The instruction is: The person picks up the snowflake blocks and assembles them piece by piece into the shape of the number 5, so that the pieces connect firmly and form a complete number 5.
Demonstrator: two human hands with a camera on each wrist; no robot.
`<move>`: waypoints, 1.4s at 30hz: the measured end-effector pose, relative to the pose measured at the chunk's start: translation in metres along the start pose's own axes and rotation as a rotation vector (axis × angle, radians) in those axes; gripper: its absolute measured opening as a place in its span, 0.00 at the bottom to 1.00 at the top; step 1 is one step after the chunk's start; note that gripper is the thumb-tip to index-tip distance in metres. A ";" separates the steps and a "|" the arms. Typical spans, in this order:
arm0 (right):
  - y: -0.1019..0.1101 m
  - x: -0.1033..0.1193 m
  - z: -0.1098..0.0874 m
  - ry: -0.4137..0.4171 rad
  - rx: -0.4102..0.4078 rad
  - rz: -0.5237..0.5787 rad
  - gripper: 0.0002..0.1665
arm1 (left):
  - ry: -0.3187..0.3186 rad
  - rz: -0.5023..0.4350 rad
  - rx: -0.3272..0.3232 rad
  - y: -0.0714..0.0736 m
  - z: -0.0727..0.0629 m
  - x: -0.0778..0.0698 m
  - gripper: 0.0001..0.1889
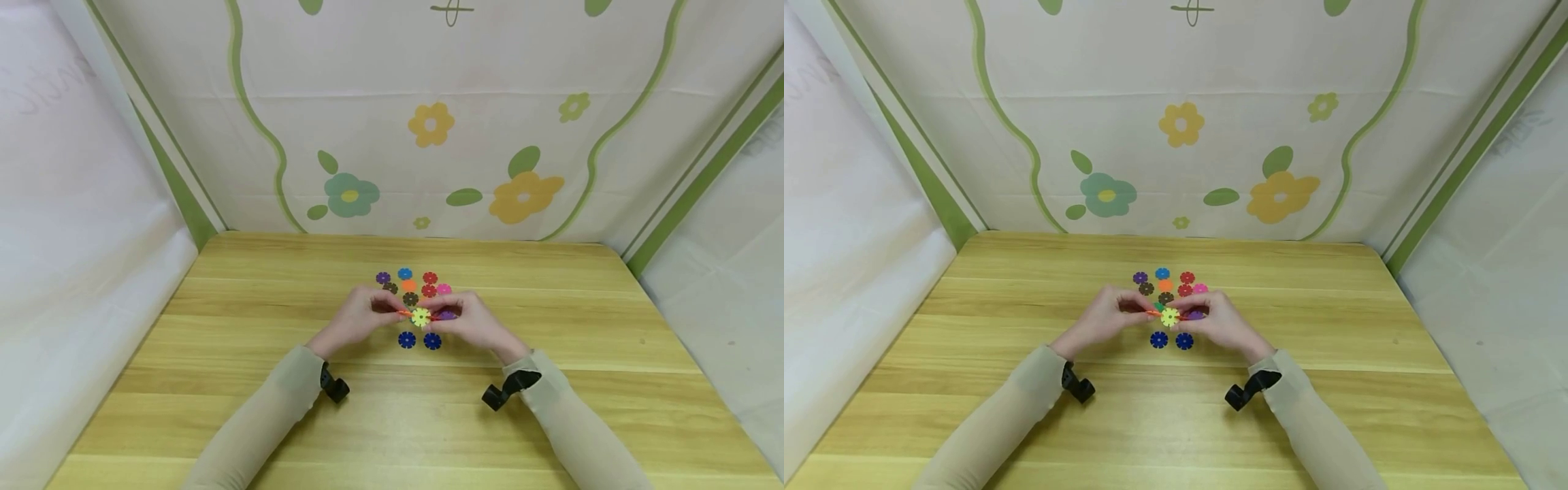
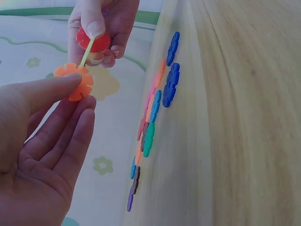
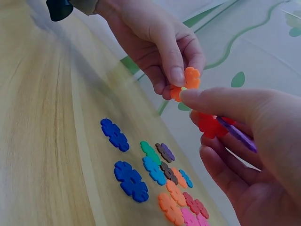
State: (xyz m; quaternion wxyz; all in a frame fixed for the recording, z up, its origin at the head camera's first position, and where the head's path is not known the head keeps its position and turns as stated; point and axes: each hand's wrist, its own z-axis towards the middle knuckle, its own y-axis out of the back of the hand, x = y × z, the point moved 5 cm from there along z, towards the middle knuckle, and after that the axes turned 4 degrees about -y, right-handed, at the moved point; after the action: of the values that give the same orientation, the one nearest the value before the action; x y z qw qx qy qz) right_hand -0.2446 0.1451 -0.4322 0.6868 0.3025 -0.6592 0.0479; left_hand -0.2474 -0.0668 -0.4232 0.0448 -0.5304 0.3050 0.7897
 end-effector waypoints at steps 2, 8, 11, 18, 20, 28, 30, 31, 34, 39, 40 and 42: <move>0.000 0.000 0.000 -0.001 0.001 -0.003 0.22 | -0.004 -0.004 -0.002 0.000 0.000 0.000 0.07; -0.002 0.000 0.000 -0.004 -0.010 0.007 0.23 | -0.010 -0.004 -0.013 0.000 -0.002 0.001 0.07; -0.002 0.000 0.000 -0.004 -0.002 0.020 0.23 | -0.011 -0.005 -0.007 0.000 -0.002 0.001 0.07; -0.002 0.000 -0.001 -0.023 0.003 0.025 0.23 | -0.003 -0.012 0.014 0.002 -0.002 0.000 0.04; -0.002 0.000 0.000 -0.029 0.003 0.024 0.24 | 0.000 -0.004 0.019 0.003 -0.001 -0.001 0.03; -0.001 -0.002 0.001 -0.023 0.024 0.030 0.24 | 0.001 0.015 0.045 0.002 0.000 0.000 0.03; -0.002 -0.002 0.001 -0.021 0.028 0.038 0.24 | -0.003 0.006 0.043 0.001 -0.001 0.000 0.03; -0.003 -0.001 0.001 -0.021 0.028 0.040 0.24 | -0.007 0.001 0.041 0.002 -0.001 -0.001 0.03; -0.004 -0.001 0.000 -0.023 0.033 0.055 0.25 | -0.020 -0.018 0.037 0.002 -0.002 -0.001 0.02; -0.006 0.000 -0.002 -0.015 0.032 0.069 0.26 | -0.041 -0.032 0.040 -0.001 -0.002 -0.003 0.03; -0.007 0.000 -0.002 -0.015 0.030 0.073 0.25 | -0.053 -0.033 0.046 -0.001 -0.002 -0.004 0.04; -0.008 0.000 -0.003 -0.010 0.027 0.073 0.24 | -0.069 -0.033 0.060 -0.004 -0.002 -0.005 0.05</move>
State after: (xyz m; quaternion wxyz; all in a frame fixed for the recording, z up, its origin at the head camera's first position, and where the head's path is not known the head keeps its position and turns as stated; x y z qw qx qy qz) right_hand -0.2383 0.1401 -0.4351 0.6772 0.2878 -0.6725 0.0802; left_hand -0.2420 -0.0640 -0.4213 0.0844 -0.5063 0.3178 0.7972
